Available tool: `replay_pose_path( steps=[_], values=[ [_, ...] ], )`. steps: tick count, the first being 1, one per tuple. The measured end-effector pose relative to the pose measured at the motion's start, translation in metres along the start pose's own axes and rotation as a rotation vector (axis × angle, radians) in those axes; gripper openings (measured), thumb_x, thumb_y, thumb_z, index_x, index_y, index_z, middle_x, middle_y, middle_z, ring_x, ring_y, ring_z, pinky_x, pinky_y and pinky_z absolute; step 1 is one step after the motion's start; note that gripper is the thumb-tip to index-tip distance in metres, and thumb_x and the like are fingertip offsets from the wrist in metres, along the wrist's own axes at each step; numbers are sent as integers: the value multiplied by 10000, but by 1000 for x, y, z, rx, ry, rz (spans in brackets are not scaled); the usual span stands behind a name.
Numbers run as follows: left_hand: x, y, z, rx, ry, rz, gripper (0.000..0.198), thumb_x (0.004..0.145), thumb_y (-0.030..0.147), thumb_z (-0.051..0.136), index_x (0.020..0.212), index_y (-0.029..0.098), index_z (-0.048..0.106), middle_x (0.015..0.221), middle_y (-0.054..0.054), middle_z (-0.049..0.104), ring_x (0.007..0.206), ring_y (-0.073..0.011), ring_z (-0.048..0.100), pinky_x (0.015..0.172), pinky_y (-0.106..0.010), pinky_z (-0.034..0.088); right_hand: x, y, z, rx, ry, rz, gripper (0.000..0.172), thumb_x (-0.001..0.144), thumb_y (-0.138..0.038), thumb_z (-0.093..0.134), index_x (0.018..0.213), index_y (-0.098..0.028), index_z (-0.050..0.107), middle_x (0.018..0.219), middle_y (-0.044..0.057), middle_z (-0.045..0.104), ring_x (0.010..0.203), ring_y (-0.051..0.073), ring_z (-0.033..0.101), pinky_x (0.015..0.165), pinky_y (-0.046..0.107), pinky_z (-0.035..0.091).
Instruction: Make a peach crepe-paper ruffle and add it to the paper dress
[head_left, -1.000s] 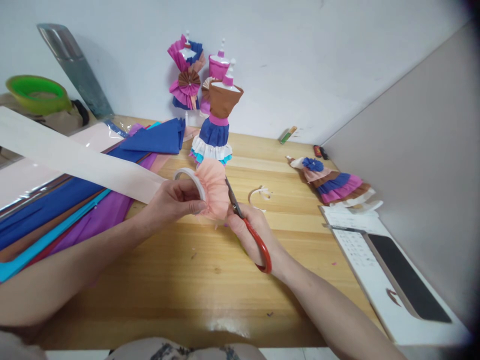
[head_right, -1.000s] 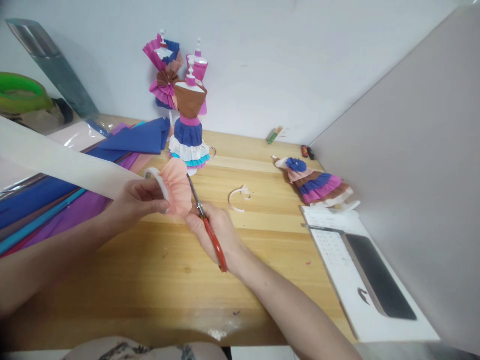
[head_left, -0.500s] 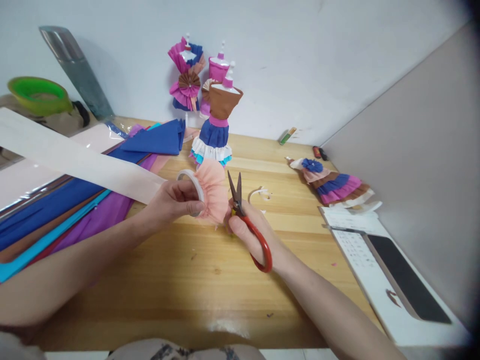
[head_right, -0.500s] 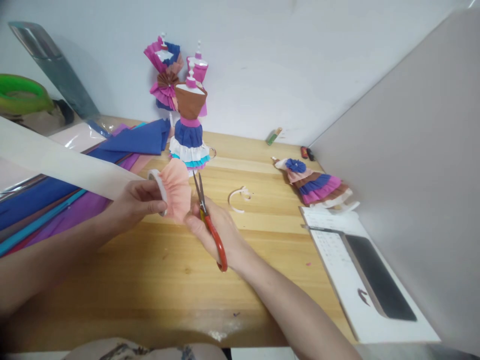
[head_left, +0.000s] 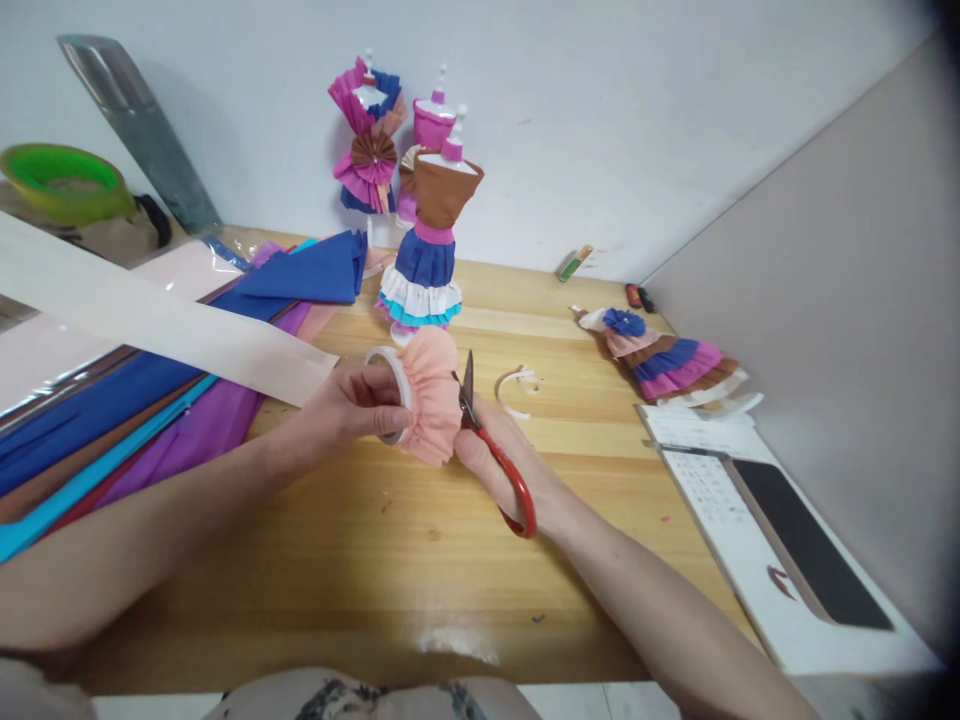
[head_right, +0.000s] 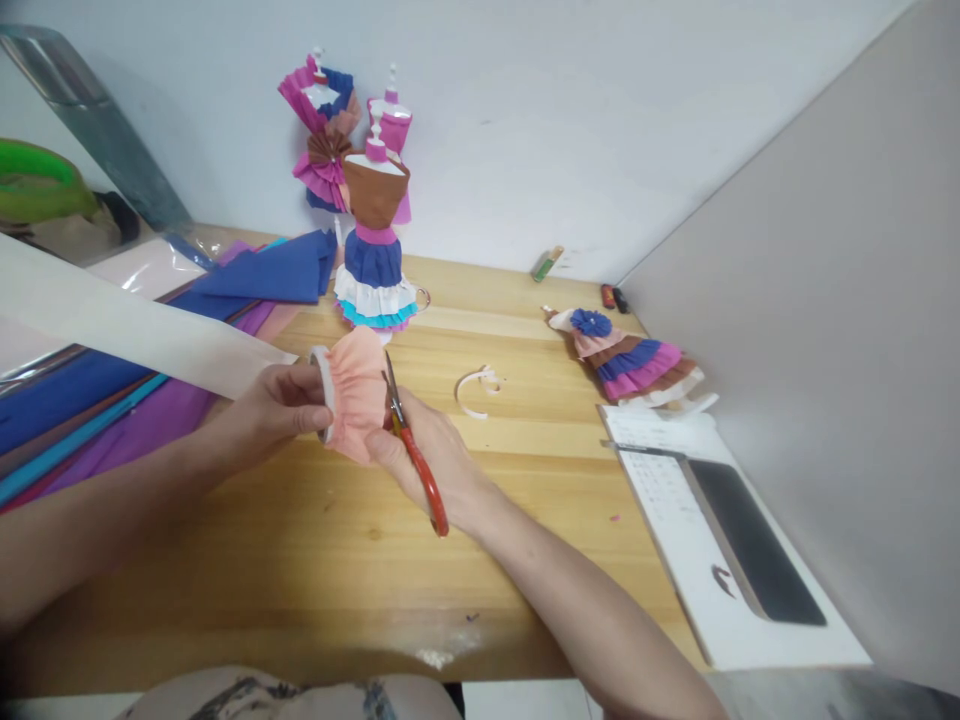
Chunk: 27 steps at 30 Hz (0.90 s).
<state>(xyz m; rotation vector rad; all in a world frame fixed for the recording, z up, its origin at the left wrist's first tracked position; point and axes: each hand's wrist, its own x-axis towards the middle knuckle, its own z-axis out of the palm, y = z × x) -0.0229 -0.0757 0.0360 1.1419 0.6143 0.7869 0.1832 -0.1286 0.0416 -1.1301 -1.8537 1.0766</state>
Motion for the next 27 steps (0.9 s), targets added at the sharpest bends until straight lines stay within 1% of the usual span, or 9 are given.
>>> replay_pose_path(
  steps=[4,7,11,14,16,19,21,25,27],
  values=[
    [2,-2,-1,-49,-18,8,265,640,342,891,779,153,768,701,-42,735,618,-130,650,569,-209,512,-1,4,1,1,-8,-6,642,897,-741,370,1103,-179,600,971,98,678,816,237,617,723,349,479],
    [2,-2,-2,-41,-62,-5,283,647,361,886,794,153,764,719,-47,737,642,-139,660,589,-216,520,0,4,2,33,-7,-50,660,904,-745,363,1140,-179,607,1039,115,688,890,256,637,783,368,491],
    [0,3,-3,19,-184,-43,364,704,426,838,941,157,776,869,-86,761,794,-204,696,708,-290,553,0,2,2,48,9,-50,671,896,-757,366,1145,-189,623,1051,114,692,957,276,645,857,397,497],
    [-1,3,-4,75,-244,-10,400,781,510,750,944,145,777,903,-101,755,833,-219,690,771,-315,544,0,3,2,49,32,-45,678,883,-781,350,1023,-179,629,909,87,678,815,237,629,751,361,507],
    [-1,-1,-4,80,-266,-7,391,813,513,717,919,141,777,895,-102,754,845,-221,690,804,-320,535,-1,4,2,63,44,-51,653,887,-775,353,960,-181,614,849,68,659,748,212,607,688,335,495],
    [1,-10,-3,10,-249,-42,285,780,377,781,961,156,771,916,-95,762,852,-212,697,788,-297,528,-1,2,1,91,28,-58,598,909,-740,372,975,-196,613,877,65,676,815,228,631,753,347,500],
    [1,-15,0,-55,-213,-64,303,743,296,810,1011,163,762,951,-96,766,872,-215,703,795,-297,530,-2,1,0,105,26,-61,568,935,-707,358,970,-205,621,863,62,682,828,233,637,781,353,498],
    [-1,-20,5,-151,-126,-73,364,705,236,818,1052,154,746,954,-106,766,890,-233,711,817,-320,540,-2,10,0,71,116,-51,568,942,-700,338,846,-201,592,723,46,623,670,202,590,620,327,463],
    [-3,-21,8,-197,-86,-68,393,692,219,818,1070,158,732,948,-102,760,873,-233,710,794,-319,543,-2,15,1,89,137,-30,564,929,-712,358,821,-202,573,695,31,602,630,186,577,586,318,450]
  ],
)
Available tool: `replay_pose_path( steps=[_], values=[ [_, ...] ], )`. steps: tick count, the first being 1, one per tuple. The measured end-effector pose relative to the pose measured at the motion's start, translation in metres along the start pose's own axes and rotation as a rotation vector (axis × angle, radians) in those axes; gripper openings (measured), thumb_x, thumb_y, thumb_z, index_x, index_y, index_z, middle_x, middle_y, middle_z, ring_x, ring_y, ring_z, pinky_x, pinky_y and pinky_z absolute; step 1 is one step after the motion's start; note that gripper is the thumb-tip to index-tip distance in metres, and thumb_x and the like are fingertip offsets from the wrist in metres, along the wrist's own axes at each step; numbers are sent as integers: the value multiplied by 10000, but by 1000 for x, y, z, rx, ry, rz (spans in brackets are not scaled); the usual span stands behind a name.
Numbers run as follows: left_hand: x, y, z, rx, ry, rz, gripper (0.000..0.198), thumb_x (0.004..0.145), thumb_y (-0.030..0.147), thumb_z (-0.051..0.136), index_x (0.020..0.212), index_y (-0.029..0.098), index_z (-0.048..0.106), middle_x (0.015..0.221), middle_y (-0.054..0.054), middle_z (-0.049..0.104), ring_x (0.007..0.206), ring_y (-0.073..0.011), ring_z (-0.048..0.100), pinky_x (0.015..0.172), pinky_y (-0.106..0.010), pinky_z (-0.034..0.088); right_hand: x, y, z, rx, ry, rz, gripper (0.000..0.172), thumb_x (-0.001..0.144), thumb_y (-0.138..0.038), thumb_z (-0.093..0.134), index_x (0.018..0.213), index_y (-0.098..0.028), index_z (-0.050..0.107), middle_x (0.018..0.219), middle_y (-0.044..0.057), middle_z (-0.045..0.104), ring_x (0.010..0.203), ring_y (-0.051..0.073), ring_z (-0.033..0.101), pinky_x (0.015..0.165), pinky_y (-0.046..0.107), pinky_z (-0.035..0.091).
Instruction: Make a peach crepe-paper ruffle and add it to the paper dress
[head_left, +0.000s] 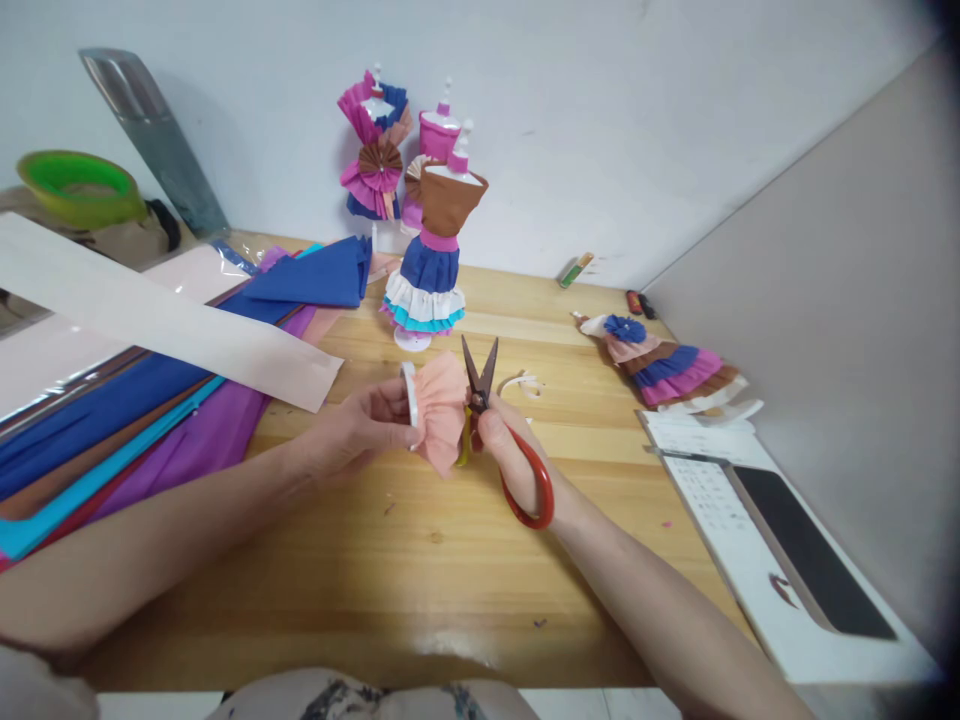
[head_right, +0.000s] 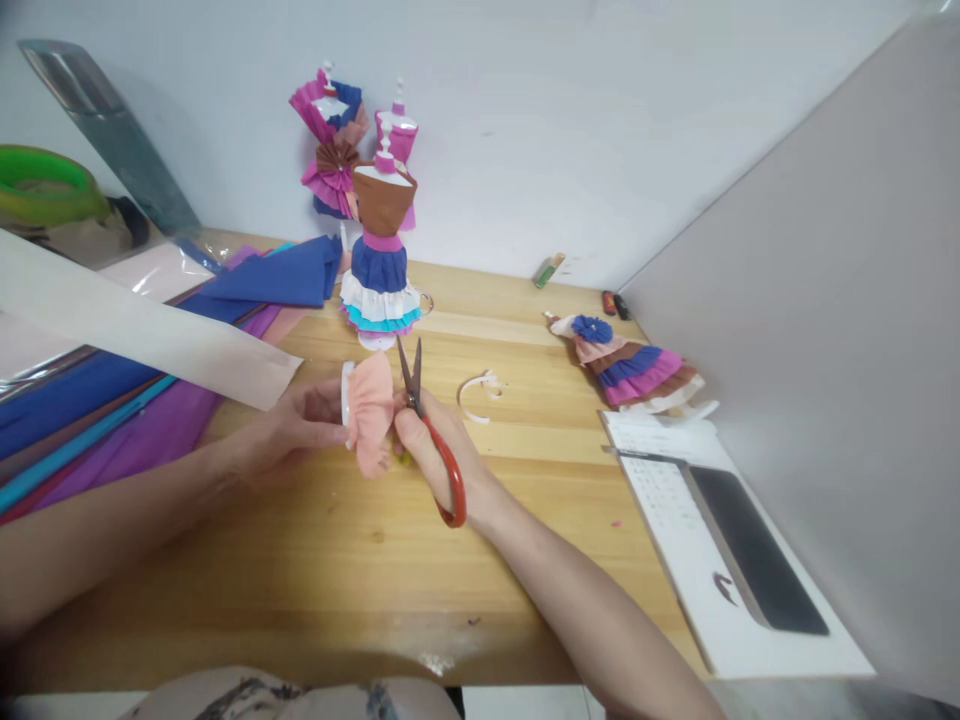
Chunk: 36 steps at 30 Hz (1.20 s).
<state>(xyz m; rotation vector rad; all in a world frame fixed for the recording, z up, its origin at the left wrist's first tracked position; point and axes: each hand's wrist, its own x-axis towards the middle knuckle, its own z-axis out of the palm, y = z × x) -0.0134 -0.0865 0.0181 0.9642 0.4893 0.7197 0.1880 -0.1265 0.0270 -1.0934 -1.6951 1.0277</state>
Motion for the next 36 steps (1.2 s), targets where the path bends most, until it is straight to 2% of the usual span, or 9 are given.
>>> replay_pose_path(
  steps=[4,7,10,16,21,24,28,32,36],
  values=[
    [-1,2,6,-117,64,-16,397,681,242,824,1053,154,718,955,-102,738,876,-245,701,782,-338,550,2,5,3,195,-9,114,568,876,-749,435,852,-198,574,771,38,653,626,174,605,547,299,437],
    [-1,8,12,-220,144,-19,350,647,224,857,959,137,724,829,-52,701,794,-183,671,765,-297,551,4,4,5,341,-18,213,535,856,-723,505,864,-192,572,806,49,677,609,162,611,501,275,405],
    [-1,13,16,-291,278,22,333,613,192,887,888,133,710,760,-6,649,713,-114,610,718,-233,533,8,4,6,460,-22,268,441,803,-616,648,869,-185,576,792,42,674,584,146,598,482,259,399],
    [-1,17,22,-335,453,134,301,577,121,887,656,133,597,664,18,583,639,-94,553,597,-193,479,11,14,13,615,-4,343,358,722,-419,725,951,-191,573,617,-4,644,582,170,636,484,245,388],
    [-4,20,32,-402,463,140,284,610,65,839,615,131,563,647,20,585,657,-96,573,652,-206,497,8,17,23,632,37,230,444,641,-367,829,971,-215,574,697,-12,654,613,160,622,517,258,427],
    [-1,20,35,-423,469,145,263,655,43,797,618,134,553,645,18,589,655,-97,579,668,-216,498,7,16,30,620,61,156,465,618,-363,859,975,-212,603,831,16,693,749,184,654,683,318,521],
    [5,18,34,-447,487,152,274,697,29,754,598,142,526,607,29,570,602,-82,554,623,-203,470,8,14,37,591,100,146,509,601,-336,861,1029,-194,623,940,49,722,903,226,672,868,386,526],
    [8,12,36,-467,483,116,287,690,36,756,580,148,515,592,36,562,589,-79,545,602,-200,453,7,16,39,478,157,262,509,566,-338,864,980,-168,621,841,35,706,778,204,662,762,355,533],
    [6,7,38,-500,463,87,317,677,52,778,586,159,494,629,31,571,675,-97,591,702,-220,496,6,17,38,406,231,319,557,528,-342,879,985,-173,609,818,21,701,718,187,652,691,325,529]
  ],
)
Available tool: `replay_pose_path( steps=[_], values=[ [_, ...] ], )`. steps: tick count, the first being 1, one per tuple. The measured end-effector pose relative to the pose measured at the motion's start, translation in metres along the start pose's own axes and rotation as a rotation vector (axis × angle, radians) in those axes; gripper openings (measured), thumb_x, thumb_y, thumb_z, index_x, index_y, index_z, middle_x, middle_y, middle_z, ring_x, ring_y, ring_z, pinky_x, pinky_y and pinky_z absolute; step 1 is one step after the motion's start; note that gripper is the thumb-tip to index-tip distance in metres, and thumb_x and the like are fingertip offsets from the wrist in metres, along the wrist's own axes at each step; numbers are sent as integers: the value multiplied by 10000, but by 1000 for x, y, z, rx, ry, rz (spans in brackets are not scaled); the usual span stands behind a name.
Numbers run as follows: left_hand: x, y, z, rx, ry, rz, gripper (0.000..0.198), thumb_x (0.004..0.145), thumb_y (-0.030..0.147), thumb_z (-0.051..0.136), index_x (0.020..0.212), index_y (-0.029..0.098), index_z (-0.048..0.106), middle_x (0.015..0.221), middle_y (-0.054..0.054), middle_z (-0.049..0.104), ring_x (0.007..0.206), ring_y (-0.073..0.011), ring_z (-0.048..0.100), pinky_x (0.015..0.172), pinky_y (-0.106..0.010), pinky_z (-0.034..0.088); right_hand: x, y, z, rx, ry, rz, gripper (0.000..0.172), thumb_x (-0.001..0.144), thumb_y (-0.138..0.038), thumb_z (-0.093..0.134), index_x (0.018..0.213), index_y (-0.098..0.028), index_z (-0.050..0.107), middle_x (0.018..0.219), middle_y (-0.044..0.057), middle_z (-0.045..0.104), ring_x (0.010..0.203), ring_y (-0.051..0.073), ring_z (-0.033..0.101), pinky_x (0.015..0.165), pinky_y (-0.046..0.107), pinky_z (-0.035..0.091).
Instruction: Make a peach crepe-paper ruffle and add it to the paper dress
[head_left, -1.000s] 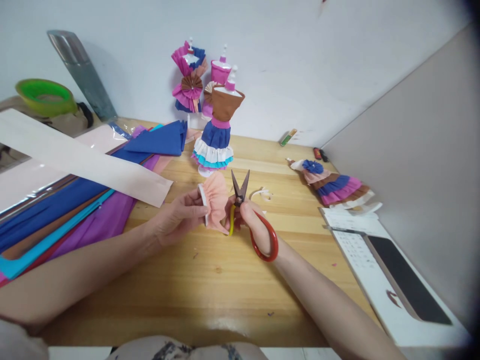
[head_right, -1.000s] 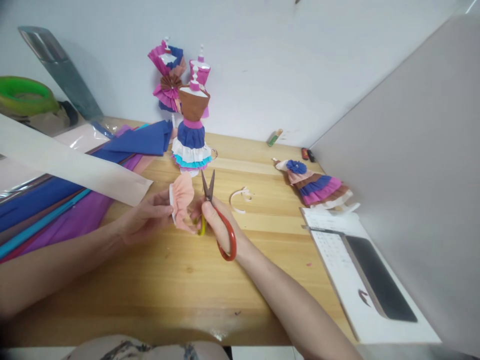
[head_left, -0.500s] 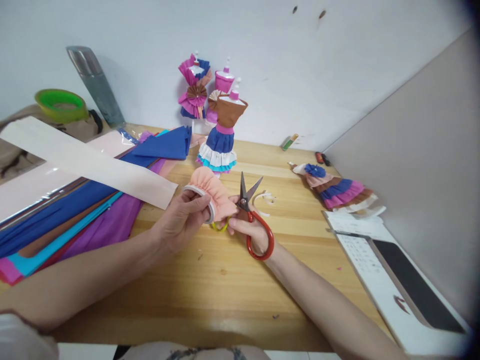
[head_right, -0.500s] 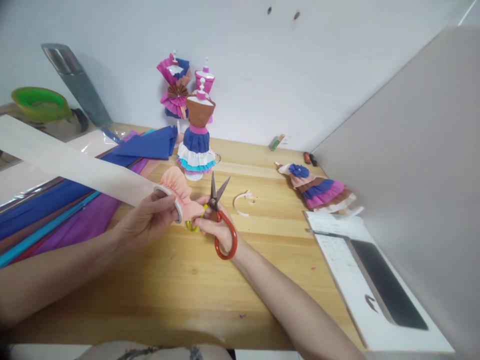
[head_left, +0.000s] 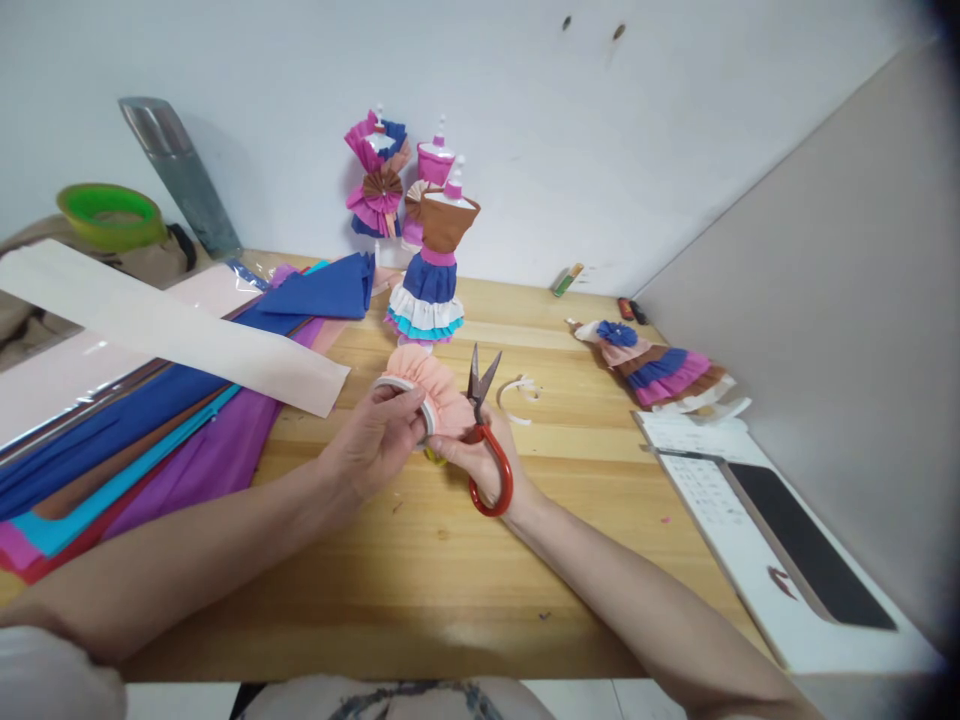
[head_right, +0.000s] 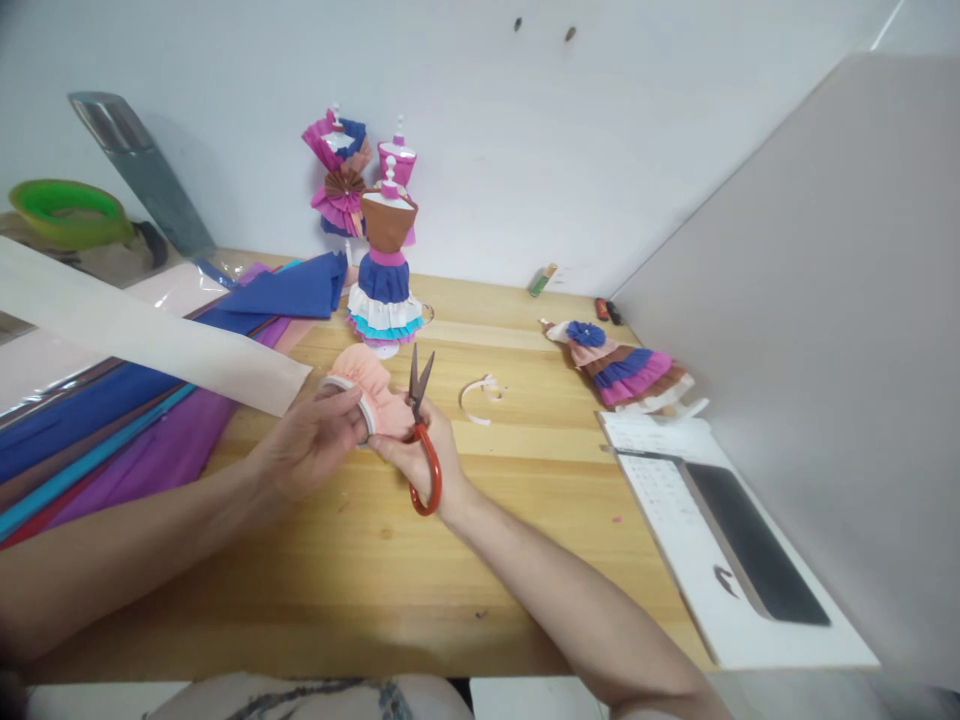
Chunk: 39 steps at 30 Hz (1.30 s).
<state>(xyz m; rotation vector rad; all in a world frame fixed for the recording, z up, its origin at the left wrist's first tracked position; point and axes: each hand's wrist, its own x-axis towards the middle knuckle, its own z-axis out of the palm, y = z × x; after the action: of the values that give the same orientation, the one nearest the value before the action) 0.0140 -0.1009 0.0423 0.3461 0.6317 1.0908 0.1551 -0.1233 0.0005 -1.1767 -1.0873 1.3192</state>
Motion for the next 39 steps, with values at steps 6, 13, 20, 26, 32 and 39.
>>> replay_pose_path(
  steps=[6,13,20,26,32,39],
  values=[
    [0,3,3,-89,54,-62,149,892,266,633,801,152,603,794,-35,626,792,-143,638,808,-278,534,2,0,1,3,2,-3,572,533,-375,870,1003,-171,615,874,52,710,753,206,663,713,345,533],
    [-2,11,-1,132,-3,14,259,801,323,766,739,140,592,711,-28,634,702,-143,639,698,-255,541,0,6,-1,43,-70,-41,531,568,-435,860,967,-184,616,868,38,670,766,192,627,704,321,510],
    [-5,31,-12,586,-71,262,400,651,453,860,577,120,650,536,-1,585,526,-93,520,533,-206,419,-4,-5,-14,-23,-194,-155,455,773,-621,678,962,-217,592,775,10,586,686,173,573,657,313,484],
    [-1,35,-19,789,-58,335,305,635,365,870,602,126,684,554,-16,628,549,-126,566,534,-225,431,-5,-18,-19,-244,-323,-237,466,872,-677,521,860,-213,554,743,21,575,703,193,542,662,331,434],
    [0,31,-14,637,-54,215,425,615,477,875,592,136,622,509,6,590,464,-89,515,464,-199,410,-3,-26,-21,-393,-338,-359,526,909,-709,401,825,-207,534,793,28,551,737,196,514,687,337,428],
    [-6,27,-5,438,-117,58,424,646,480,866,618,141,615,510,-2,588,448,-88,529,425,-181,408,-5,-24,-17,-394,-331,-339,568,880,-757,375,869,-218,555,777,34,552,712,206,515,668,339,438]
  ],
)
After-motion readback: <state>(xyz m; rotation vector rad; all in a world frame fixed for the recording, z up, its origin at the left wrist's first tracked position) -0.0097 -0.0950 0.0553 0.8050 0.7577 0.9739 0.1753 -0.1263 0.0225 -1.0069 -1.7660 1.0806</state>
